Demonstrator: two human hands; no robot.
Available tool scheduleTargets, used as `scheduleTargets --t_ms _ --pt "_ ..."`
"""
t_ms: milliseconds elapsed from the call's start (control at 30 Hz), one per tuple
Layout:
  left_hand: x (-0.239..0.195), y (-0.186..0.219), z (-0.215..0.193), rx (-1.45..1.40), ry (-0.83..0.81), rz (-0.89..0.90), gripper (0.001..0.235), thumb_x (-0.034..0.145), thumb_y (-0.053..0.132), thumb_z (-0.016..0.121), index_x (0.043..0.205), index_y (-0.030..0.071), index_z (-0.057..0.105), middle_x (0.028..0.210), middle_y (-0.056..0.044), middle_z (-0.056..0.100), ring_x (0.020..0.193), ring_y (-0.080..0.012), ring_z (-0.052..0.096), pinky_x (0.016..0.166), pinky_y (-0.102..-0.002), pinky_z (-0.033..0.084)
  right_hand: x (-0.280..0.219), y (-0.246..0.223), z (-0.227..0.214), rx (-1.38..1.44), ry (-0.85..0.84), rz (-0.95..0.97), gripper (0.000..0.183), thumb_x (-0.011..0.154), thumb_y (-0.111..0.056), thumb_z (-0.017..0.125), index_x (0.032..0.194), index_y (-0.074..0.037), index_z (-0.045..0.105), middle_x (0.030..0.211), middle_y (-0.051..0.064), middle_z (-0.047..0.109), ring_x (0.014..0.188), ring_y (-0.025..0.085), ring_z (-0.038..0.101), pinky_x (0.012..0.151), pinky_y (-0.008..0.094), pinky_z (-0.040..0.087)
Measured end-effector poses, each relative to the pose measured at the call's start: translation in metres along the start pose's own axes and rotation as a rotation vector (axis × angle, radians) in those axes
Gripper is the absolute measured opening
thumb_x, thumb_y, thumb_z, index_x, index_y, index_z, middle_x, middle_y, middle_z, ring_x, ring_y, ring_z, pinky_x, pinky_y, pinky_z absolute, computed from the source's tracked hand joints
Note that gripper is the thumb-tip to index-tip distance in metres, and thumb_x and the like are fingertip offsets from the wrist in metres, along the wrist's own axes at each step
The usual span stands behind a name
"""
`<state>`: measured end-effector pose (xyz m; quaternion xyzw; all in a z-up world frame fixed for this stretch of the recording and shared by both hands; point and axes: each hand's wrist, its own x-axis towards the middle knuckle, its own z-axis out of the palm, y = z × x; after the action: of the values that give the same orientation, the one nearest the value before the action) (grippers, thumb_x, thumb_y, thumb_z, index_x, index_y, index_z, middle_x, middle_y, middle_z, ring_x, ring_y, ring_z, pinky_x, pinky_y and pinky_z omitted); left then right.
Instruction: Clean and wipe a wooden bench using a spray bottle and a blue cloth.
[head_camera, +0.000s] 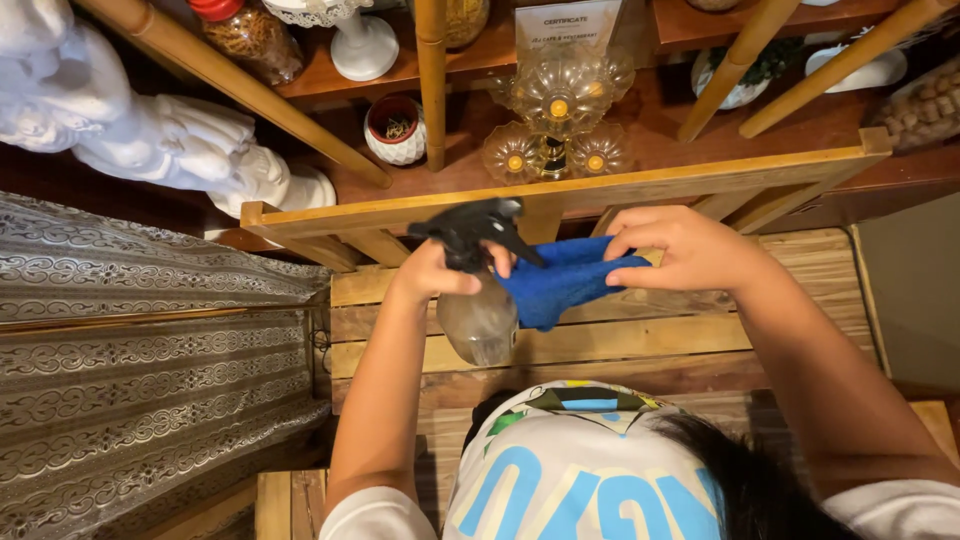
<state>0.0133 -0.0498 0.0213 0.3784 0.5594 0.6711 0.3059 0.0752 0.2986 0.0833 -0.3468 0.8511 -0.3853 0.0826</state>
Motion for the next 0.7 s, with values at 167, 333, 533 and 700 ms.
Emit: scheduleTargets --t_ms 167,333,533,700 --pt "0.000 -0.027 -0.013 -0.274 -0.008 0.089 0.039 0.071 0.024 0.076 0.104 0.003 0.071 0.107 -0.012 0.068 0.108 -0.0253 0.061 0.111 -0.039 0.043 -0.009 0.016 0.010 0.054 0.071 0.087 0.015 0.088 -0.018 0.077 0.089 -0.006 0.069 0.094 0.005 0.071 0.083 0.020 0.069 0.072 0.029 0.054" --pt "0.003 0.008 -0.004 -0.120 0.022 0.081 0.038 0.072 0.023 0.076 0.104 0.004 0.070 0.110 -0.008 0.066 0.111 -0.0231 0.061 0.104 -0.037 0.047 -0.006 0.023 0.018 0.216 0.250 0.098 0.024 0.091 -0.015 0.075 0.111 -0.005 0.066 0.104 0.006 0.071 0.093 0.017 0.066 0.083 0.029 0.053" --pt "0.009 0.002 -0.003 0.097 0.086 -0.068 0.033 0.075 0.011 0.074 0.107 0.005 0.069 0.108 -0.002 0.067 0.101 -0.0143 0.060 0.092 -0.030 0.049 0.008 -0.001 0.015 0.178 -0.049 0.180 0.083 0.066 -0.017 0.087 0.142 -0.008 0.055 0.118 0.005 0.074 0.090 0.013 0.068 0.080 0.030 0.052" --pt "0.026 0.007 0.012 0.160 0.134 -0.191 0.038 0.079 0.008 0.072 0.116 0.004 0.068 0.113 -0.003 0.071 0.105 -0.0164 0.065 0.097 -0.034 0.054 -0.015 0.079 0.045 0.364 -0.258 0.503 0.037 0.088 -0.020 0.076 0.122 -0.005 0.078 0.100 0.008 0.084 0.086 0.012 0.071 0.081 0.030 0.060"
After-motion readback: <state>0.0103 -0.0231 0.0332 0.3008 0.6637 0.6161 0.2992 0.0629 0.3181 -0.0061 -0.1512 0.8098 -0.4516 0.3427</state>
